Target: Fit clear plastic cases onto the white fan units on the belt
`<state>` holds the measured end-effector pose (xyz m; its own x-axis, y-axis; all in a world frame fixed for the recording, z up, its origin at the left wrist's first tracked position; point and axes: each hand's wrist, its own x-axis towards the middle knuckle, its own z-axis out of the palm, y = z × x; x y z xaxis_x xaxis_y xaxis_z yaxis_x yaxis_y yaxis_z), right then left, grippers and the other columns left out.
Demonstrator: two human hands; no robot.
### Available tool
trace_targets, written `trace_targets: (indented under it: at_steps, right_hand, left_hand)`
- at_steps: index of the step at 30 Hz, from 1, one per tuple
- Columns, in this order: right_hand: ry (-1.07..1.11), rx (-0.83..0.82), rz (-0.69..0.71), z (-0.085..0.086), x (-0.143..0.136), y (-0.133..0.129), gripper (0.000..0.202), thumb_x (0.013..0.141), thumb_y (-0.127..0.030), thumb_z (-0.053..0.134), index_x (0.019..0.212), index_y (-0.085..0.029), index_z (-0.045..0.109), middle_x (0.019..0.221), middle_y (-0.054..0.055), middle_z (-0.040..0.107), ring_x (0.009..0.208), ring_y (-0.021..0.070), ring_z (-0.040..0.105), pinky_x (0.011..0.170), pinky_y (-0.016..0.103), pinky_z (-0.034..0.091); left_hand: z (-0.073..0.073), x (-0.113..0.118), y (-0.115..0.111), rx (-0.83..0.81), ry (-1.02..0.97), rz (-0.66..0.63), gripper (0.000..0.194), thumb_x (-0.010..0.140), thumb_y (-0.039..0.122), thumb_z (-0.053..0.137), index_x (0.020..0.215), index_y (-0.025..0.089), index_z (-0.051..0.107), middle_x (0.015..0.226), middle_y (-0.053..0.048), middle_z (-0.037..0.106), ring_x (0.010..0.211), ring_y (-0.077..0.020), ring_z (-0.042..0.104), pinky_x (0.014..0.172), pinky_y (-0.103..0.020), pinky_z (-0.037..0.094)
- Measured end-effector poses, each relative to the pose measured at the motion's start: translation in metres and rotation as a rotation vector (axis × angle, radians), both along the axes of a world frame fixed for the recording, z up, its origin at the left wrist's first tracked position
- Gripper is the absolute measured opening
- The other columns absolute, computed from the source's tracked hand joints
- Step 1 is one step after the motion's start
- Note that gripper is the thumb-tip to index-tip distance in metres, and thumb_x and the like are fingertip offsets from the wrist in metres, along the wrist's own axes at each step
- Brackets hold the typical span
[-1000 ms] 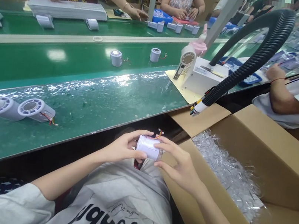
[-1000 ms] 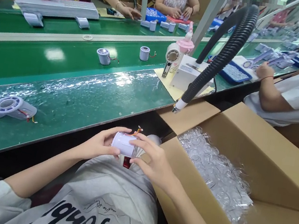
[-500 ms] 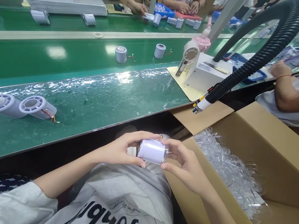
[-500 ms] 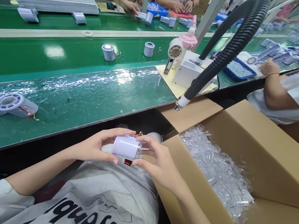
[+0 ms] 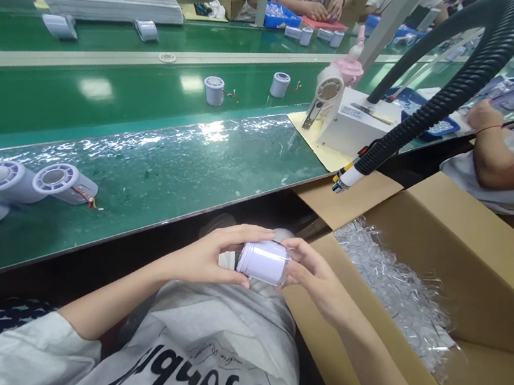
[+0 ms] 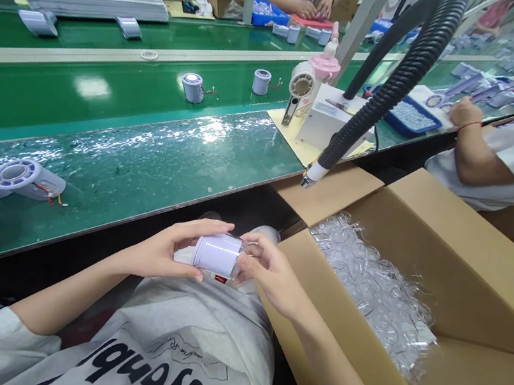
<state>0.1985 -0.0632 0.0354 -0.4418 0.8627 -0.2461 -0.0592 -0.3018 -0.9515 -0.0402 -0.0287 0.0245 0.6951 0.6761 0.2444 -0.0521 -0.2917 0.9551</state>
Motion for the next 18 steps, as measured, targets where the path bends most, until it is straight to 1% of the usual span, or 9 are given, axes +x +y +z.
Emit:
trace_targets:
  at_steps: [4, 7, 9, 12, 15, 18]
  right_hand:
    - [0.042, -0.129, -0.009, -0.004, -0.004, 0.0, 0.044, 0.085, -0.059, 0.066, 0.1, -0.02, 0.053, 0.074, -0.001, 0.066, 0.06, 0.0142, 0.067, 0.055, 0.023, 0.055]
    - [0.061, -0.175, -0.007, -0.006, -0.007, 0.0, 0.049, 0.082, -0.065, 0.066, 0.092, -0.019, 0.051, 0.067, -0.001, 0.066, 0.057, 0.0135, 0.066, 0.05, 0.02, 0.052]
    - [0.072, -0.173, -0.013, -0.006, -0.008, 0.0, 0.05, 0.081, -0.065, 0.067, 0.092, -0.019, 0.05, 0.067, -0.001, 0.066, 0.057, 0.0131, 0.066, 0.05, 0.019, 0.052]
    - [0.085, -0.152, -0.01, -0.006, -0.009, -0.001, 0.049, 0.082, -0.064, 0.066, 0.095, -0.019, 0.051, 0.07, -0.001, 0.066, 0.058, 0.0122, 0.065, 0.051, 0.019, 0.052]
    - [0.086, -0.142, -0.007, -0.007, -0.012, -0.001, 0.047, 0.085, -0.062, 0.064, 0.097, -0.019, 0.051, 0.071, -0.001, 0.066, 0.058, 0.0123, 0.065, 0.051, 0.02, 0.051]
    - [0.062, -0.092, -0.083, -0.009, -0.01, -0.005, 0.042, 0.086, -0.059, 0.063, 0.098, -0.019, 0.052, 0.077, 0.0, 0.065, 0.06, 0.0133, 0.064, 0.053, 0.023, 0.053]
  left_hand:
    - [0.0, 0.0, -0.001, -0.03, -0.015, -0.006, 0.079, 0.069, 0.018, 0.082, 0.14, 0.033, 0.051, 0.145, -0.01, 0.052, 0.137, -0.0295, 0.045, 0.11, -0.044, 0.043]
    - [0.0, 0.0, -0.002, -0.057, -0.031, -0.016, 0.079, 0.069, 0.017, 0.082, 0.139, 0.036, 0.051, 0.146, -0.008, 0.051, 0.138, -0.0282, 0.044, 0.11, -0.042, 0.044]
    - [0.0, -0.001, -0.003, -0.089, -0.031, -0.017, 0.079, 0.069, 0.017, 0.082, 0.139, 0.037, 0.051, 0.147, -0.007, 0.05, 0.137, -0.027, 0.045, 0.109, -0.04, 0.045]
    - [0.003, -0.001, -0.004, -0.132, -0.002, 0.004, 0.079, 0.069, 0.018, 0.083, 0.139, 0.035, 0.051, 0.145, -0.008, 0.051, 0.132, -0.0254, 0.05, 0.107, -0.036, 0.046]
    - [0.006, -0.003, -0.003, -0.134, 0.025, 0.021, 0.079, 0.067, 0.02, 0.084, 0.138, 0.033, 0.053, 0.141, -0.008, 0.054, 0.128, -0.0248, 0.053, 0.105, -0.034, 0.047]
    - [0.006, -0.004, -0.003, -0.154, 0.062, 0.058, 0.071, 0.068, 0.02, 0.083, 0.133, 0.03, 0.058, 0.139, -0.008, 0.055, 0.124, -0.0246, 0.056, 0.103, -0.032, 0.049]
